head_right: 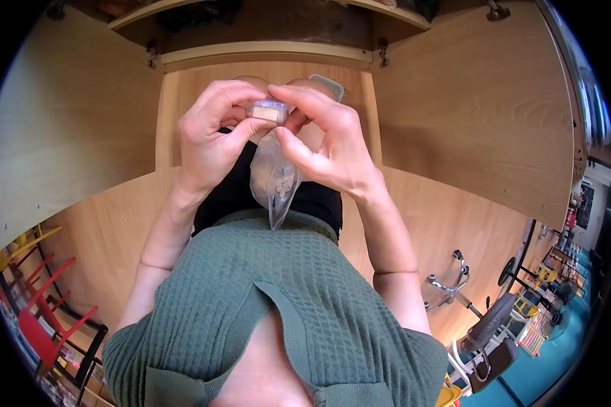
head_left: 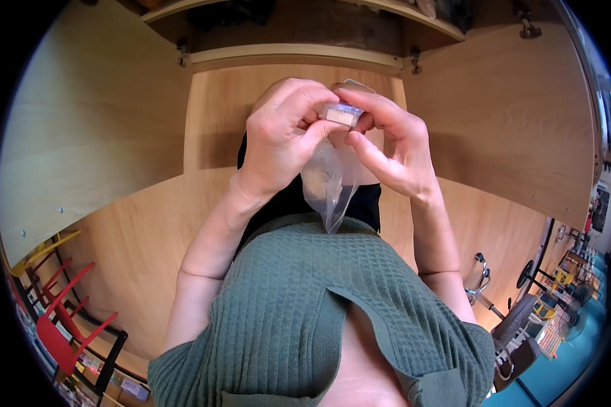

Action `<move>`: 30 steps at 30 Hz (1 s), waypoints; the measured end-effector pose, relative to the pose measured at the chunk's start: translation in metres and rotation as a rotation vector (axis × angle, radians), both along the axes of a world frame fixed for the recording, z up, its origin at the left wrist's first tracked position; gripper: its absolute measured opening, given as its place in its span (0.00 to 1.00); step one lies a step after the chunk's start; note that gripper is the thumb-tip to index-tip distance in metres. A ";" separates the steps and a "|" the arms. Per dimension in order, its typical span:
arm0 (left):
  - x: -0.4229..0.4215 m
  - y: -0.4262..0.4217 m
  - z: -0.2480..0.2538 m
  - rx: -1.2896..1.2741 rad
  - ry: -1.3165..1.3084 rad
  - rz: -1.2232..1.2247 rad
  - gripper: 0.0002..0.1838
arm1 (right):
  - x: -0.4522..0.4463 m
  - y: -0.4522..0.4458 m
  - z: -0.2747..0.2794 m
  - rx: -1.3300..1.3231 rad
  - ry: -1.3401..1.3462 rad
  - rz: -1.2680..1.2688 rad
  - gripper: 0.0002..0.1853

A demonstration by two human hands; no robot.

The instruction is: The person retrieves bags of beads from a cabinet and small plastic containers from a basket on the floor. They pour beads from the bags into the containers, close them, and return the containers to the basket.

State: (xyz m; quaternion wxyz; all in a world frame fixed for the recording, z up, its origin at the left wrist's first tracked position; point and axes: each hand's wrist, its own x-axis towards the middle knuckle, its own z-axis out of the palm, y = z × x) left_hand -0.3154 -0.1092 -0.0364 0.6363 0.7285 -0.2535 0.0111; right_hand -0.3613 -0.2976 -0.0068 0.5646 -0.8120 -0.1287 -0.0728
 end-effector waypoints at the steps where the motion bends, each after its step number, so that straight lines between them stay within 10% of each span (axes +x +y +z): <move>1: 0.001 0.000 0.001 -0.004 0.020 -0.005 0.16 | -0.001 0.001 -0.003 0.000 -0.022 -0.020 0.22; 11: 0.001 -0.012 0.013 0.044 0.010 0.054 0.16 | 0.001 -0.012 -0.012 -0.177 -0.224 -0.083 0.21; 23: -0.039 -0.008 0.025 0.492 0.235 -0.326 0.20 | -0.014 -0.076 -0.050 0.319 0.284 -0.345 0.14; 30: -0.032 0.002 0.032 0.587 0.310 -0.036 0.08 | -0.011 -0.144 -0.193 0.223 0.361 -0.768 0.12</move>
